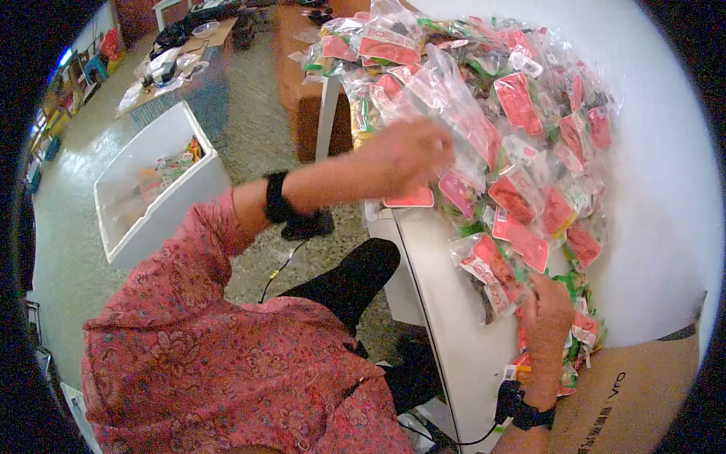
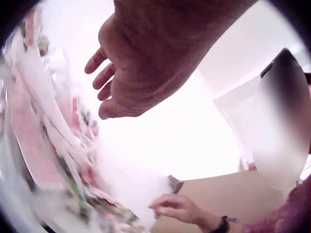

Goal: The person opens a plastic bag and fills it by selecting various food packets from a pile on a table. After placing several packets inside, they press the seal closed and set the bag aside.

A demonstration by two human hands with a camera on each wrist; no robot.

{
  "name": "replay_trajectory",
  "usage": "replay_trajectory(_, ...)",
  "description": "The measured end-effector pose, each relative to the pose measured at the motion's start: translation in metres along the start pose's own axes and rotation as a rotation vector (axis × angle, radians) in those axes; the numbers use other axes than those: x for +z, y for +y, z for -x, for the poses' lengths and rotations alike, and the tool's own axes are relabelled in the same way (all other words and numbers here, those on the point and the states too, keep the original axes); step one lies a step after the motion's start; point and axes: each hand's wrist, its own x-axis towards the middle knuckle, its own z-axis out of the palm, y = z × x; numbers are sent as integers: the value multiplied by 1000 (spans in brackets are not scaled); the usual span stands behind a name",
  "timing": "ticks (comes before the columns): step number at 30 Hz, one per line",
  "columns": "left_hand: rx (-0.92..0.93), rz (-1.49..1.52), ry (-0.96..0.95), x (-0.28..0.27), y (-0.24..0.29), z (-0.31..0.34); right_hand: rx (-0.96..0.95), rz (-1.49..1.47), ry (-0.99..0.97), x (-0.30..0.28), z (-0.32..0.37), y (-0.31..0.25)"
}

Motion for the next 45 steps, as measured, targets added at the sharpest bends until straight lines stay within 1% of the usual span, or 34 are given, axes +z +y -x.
replay_trajectory(1, -42, -145, 39, -7, -16, -3, -63, -25, -31, 2, -2, -10)
replay_trajectory(2, -36, -154, 35, -11, -29, -5, -128, -49, -60, 3, -2, -19)
replay_trajectory(4, 48, -441, -37, -15, -53, -9, -162, -48, -71, 7, 0, -30)
replay_trajectory(5, 59, -450, -36, -15, -62, -12, -191, -45, -97, 9, 2, -34)
replay_trajectory(7, 127, -598, -212, -10, -77, -18, -183, -92, -84, 10, 6, -40)
replay_trajectory(8, 137, -605, -214, -8, -83, -23, -178, -134, -83, 10, 8, -41)
replay_trajectory(10, 76, -580, -218, -4, -87, -37, -145, -166, -68, 8, 14, -40)
replay_trajectory(11, 2, -556, -243, -3, -90, -50, -117, -191, -63, 7, 17, -39)
replay_trajectory(12, 10, -557, -243, -7, -87, -61, -111, -192, -58, 6, 20, -37)
replay_trajectory(14, -126, -233, 80, -20, -77, -82, -64, -225, 4, 5, 26, -33)
replay_trajectory(15, -159, -114, 117, -28, -71, -93, -65, -222, 12, 6, 29, -28)
replay_trajectory(16, -152, -118, 123, -30, -67, -101, -41, -237, 16, 10, 31, -23)
replay_trajectory(18, -245, 170, 178, -31, -60, -120, -14, -251, 32, 7, 31, -21)
replay_trajectory(19, -241, 261, 181, -27, -56, -126, 139, -406, -37, 2, 27, -26)
replay_trajectory(20, -228, 263, 178, -20, -51, -125, 295, -563, -106, -2, 22, -29)
replay_trajectory(21, -224, 493, 103, -9, -42, -121, 307, -566, -95, 1, 18, -28)
replay_trajectory(22, -218, 722, 19, -4, -27, -117, 352, -807, -25, 9, 12, -26)
replay_trajectory(23, -136, 650, -30, 2, -12, -109, 395, -1050, 52, 13, 7, -25)
replay_trajectory(24, -55, 578, -78, 4, 8, -99, 443, -1294, 47, 9, 1, -34)
replay_trajectory(25, -310, 873, -169, 12, 27, -91, 486, -1542, 45, 7, -5, -43)
replay_trajectory(26, -583, 1155, -265, 19, 43, -84, 503, -1555, 61, 12, -11, -44)
replay_trajectory(28, -577, 1180, -305, 27, 64, -71, 465, -1836, 23, 32, -22, -42)
replay_trajectory(30, -574, 1232, -318, 29, 75, -63, 467, -1867, 30, 43, -24, -38)
replay_trajectory(32, -537, 1166, -348, 25, 74, -60, 462, -1890, 24, 48, -23, -32)
replay_trajectory(34, -440, 1089, -419, 25, 73, -56, 503, -1813, 76, 49, -21, -31)
replay_trajectory(35, -442, 1086, -427, 25, 73, -54, 507, -1820, 79, 49, -19, -32)
replay_trajectory(37, -381, 1036, -629, 23, 74, -51, 526, -1888, 126, 49, -17, -34)
replay_trajectory(38, -379, 1035, -639, 24, 77, -49, 532, -1893, 133, 51, -14, -32)
replay_trajectory(40, -460, 1056, -616, 25, 85, -47, 495, -1739, 61, 52, -10, -27)
replay_trajectory(41, -513, 1179, -614, 30, 82, -44, 499, -1741, 63, 53, -8, -27)
replay_trajectory(42, -514, 1179, -617, 27, 87, -46, 475, -1624, 58, 51, -7, -30)
replay_trajectory(43, -629, 1273, -598, 24, 92, -48, 450, -1507, 51, 50, -6, -33)
replay_trajectory(44, -745, 1366, -575, 22, 97, -49, 451, -1508, 50, 48, -5, -35)
replay_trajectory(45, -748, 1365, -574, 24, 99, -48, 422, -1448, 25, 48, -3, -38)
